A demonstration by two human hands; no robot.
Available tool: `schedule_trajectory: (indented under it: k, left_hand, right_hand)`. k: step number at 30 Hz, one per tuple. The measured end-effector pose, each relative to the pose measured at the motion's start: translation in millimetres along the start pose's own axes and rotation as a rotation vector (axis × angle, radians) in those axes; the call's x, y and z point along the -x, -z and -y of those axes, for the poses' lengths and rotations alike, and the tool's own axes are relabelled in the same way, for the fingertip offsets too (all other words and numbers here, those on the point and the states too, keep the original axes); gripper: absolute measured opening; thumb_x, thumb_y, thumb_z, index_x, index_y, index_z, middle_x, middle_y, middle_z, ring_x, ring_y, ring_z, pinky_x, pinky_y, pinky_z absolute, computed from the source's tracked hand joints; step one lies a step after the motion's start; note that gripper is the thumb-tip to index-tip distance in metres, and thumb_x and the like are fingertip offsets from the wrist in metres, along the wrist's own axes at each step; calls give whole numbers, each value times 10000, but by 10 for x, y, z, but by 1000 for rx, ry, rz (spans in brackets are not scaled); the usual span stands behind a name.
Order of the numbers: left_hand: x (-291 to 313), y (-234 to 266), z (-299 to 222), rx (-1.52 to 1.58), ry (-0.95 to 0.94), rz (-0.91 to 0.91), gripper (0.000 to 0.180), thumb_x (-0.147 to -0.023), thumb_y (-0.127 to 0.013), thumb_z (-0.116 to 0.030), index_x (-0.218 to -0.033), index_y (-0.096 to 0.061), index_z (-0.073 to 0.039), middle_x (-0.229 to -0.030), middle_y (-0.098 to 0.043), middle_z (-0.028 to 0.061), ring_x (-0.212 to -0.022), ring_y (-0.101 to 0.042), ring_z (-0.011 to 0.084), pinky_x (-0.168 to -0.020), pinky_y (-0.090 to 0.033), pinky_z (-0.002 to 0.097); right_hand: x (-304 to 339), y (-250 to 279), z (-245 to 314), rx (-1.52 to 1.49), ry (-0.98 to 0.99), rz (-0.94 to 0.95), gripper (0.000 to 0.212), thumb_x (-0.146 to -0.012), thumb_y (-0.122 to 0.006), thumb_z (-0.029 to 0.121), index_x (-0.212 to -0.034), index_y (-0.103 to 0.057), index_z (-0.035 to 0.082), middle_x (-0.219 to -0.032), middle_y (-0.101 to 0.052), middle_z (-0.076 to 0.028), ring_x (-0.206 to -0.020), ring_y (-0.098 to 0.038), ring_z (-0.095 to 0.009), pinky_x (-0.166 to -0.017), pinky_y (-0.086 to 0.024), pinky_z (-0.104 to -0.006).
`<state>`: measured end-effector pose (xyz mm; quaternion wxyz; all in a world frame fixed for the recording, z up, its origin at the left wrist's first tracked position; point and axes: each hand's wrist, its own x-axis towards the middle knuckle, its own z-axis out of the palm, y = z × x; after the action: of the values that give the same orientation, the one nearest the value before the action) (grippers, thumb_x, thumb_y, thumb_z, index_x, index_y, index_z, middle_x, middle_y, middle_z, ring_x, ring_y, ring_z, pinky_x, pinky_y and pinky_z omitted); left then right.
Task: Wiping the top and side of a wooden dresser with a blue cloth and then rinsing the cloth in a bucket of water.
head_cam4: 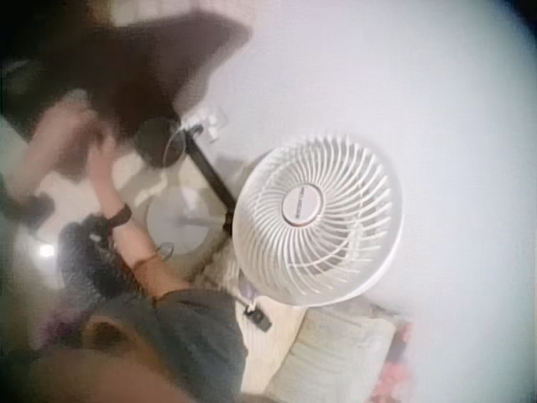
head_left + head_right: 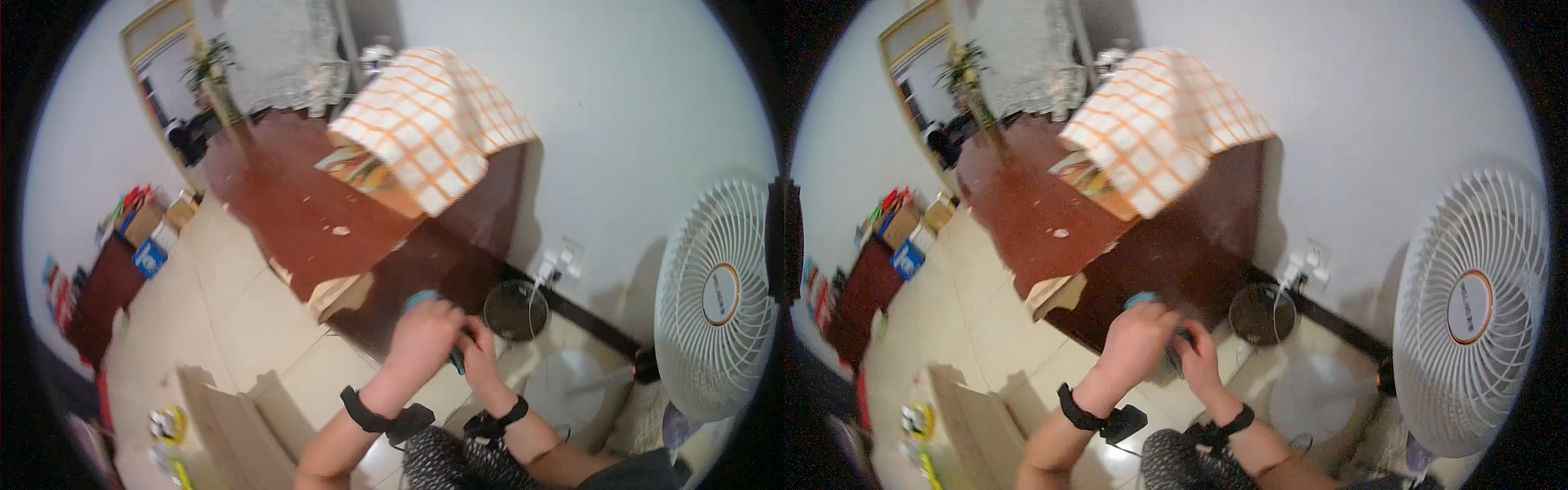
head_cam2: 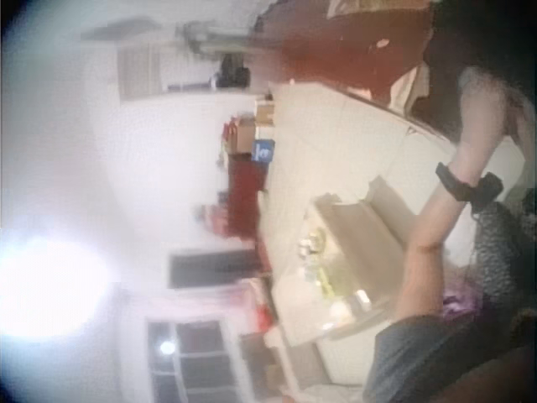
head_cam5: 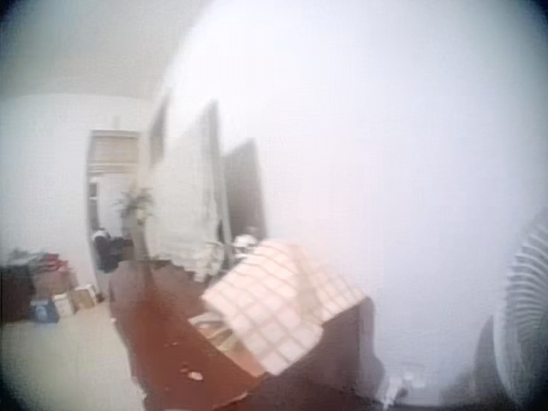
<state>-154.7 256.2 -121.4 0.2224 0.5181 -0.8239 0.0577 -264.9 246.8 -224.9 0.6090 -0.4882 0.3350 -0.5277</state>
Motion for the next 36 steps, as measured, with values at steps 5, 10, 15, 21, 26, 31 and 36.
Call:
schedule_trajectory:
  k: [5,10,15,21,26,31,36]
  left_hand:
    - [-242,646,-283,-107,-584,-244,148,-609,-555,-109,-740,-528,-45,-752,-476,65,-784,-507,221,-879,-431,357]
    - [417,761,450,-480,-332,-87,70,-630,-542,-115,-665,-524,-58,-745,-499,68,-871,-499,235,-908,-379,366]
    - [636,635,221,-429,-120,-113,52,-648,-535,-99,-678,-535,-57,-773,-524,70,-894,-501,247,-858,-386,358]
    - [599,520,164,-443,-27,-229,246,-699,-513,-63,-932,-583,-32,-867,-521,78,-887,-488,246,-848,-367,365]
    - [717,378,275,-574,-24,-162,420,-733,-505,-75,-1143,-497,16,-1215,-433,155,-1118,-415,316,-945,-311,440]
    - [717,134,382,-660,25,-31,402,-776,-468,-45,-1150,-443,99,-1254,-396,272,-1136,-397,442,-958,-295,528]
    - [553,22,319,-777,51,-10,396,-792,-450,-70,-1125,-420,141,-1218,-389,342,-1111,-392,495,-937,-295,559]
  right_hand:
    - [-294,-88,45,293,703,-46,361,-815,-564,241,-1080,-474,14,-1074,-496,-135,-1016,-460,-247,-885,-359,-363]
    - [-495,-549,235,765,954,55,388,-706,-554,82,-1079,-502,-10,-1085,-513,-212,-1049,-446,-405,-908,-341,-465]
    - [-564,-716,197,690,874,-97,292,-689,-525,43,-972,-553,-21,-995,-561,-190,-1001,-475,-403,-871,-373,-487]
    - [-609,-853,-178,1221,1028,-148,405,-771,-533,217,-1142,-499,59,-1162,-487,-172,-1128,-399,-372,-1006,-229,-489]
    - [-613,-1093,-375,552,734,10,435,-805,-514,308,-1179,-474,90,-1218,-455,-144,-1186,-350,-369,-994,-166,-581]
    - [-685,-915,-123,735,901,34,455,-789,-506,368,-1170,-494,117,-1234,-467,-119,-1182,-380,-345,-1010,-142,-580]
    - [-860,-790,-83,737,931,145,476,-773,-518,418,-1170,-497,156,-1253,-455,-105,-1208,-365,-327,-1038,-155,-527]
